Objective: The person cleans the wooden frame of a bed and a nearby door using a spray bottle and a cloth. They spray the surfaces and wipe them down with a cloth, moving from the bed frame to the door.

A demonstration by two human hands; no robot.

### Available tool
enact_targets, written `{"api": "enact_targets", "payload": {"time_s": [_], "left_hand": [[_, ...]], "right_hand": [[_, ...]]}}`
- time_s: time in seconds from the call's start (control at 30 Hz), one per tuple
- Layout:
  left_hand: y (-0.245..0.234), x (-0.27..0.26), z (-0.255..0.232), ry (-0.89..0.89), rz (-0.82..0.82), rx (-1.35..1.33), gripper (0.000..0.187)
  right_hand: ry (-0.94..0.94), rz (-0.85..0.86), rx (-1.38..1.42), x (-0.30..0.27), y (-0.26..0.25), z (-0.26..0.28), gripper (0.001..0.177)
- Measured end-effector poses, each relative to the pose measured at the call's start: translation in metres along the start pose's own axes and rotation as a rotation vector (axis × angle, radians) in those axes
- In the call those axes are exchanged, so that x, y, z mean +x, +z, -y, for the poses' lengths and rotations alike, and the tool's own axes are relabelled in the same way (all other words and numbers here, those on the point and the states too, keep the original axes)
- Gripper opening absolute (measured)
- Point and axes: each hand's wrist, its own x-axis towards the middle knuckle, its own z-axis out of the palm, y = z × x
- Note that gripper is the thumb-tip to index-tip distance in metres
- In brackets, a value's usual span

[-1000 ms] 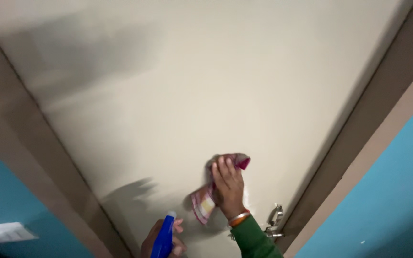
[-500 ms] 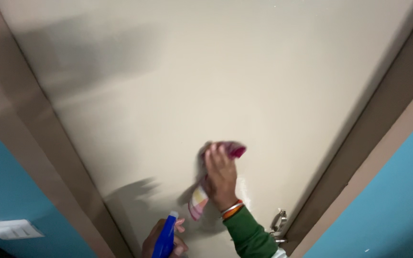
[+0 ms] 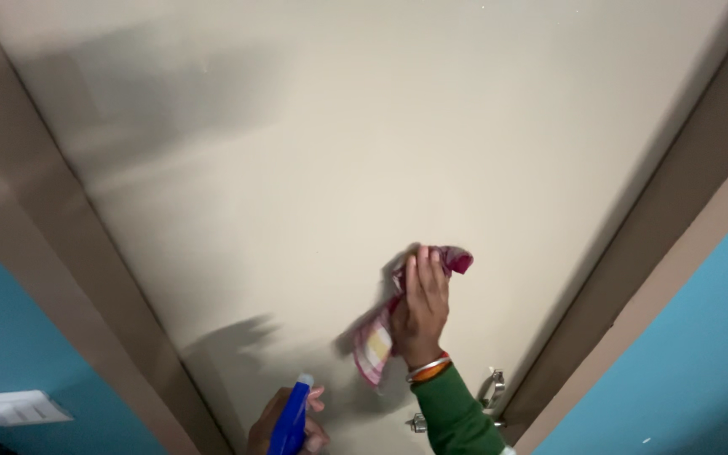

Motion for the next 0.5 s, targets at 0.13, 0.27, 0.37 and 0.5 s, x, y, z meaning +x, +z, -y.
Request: {"api": "enact_targets", "payload": {"time_s": [0.13,0.27,0.37,0.5], "left_hand": [[0.01,0.0,0.0,0.256,-0.017,0.014,0.058],[0.016,0.001,-0.005,0.346,0.042,0.03,0.058],[0.017,0.008,-0.006,0.634,0.088,0.137,0.055],[0.018,0.009,0.014,0.137,0.015,-0.037,0.05]], "right_hand": [[-0.065,0.02,0.01,0.008,0.015,0.019,0.065],[-0.195,0.222,0.133,-0.02,0.013,0.029,0.068],[-0.28,0.409,0.184,-0.039,0.001,0.02,0.069],[-0.222,0.314,0.135,-0.045,-0.009,-0.003,0.062]]}}
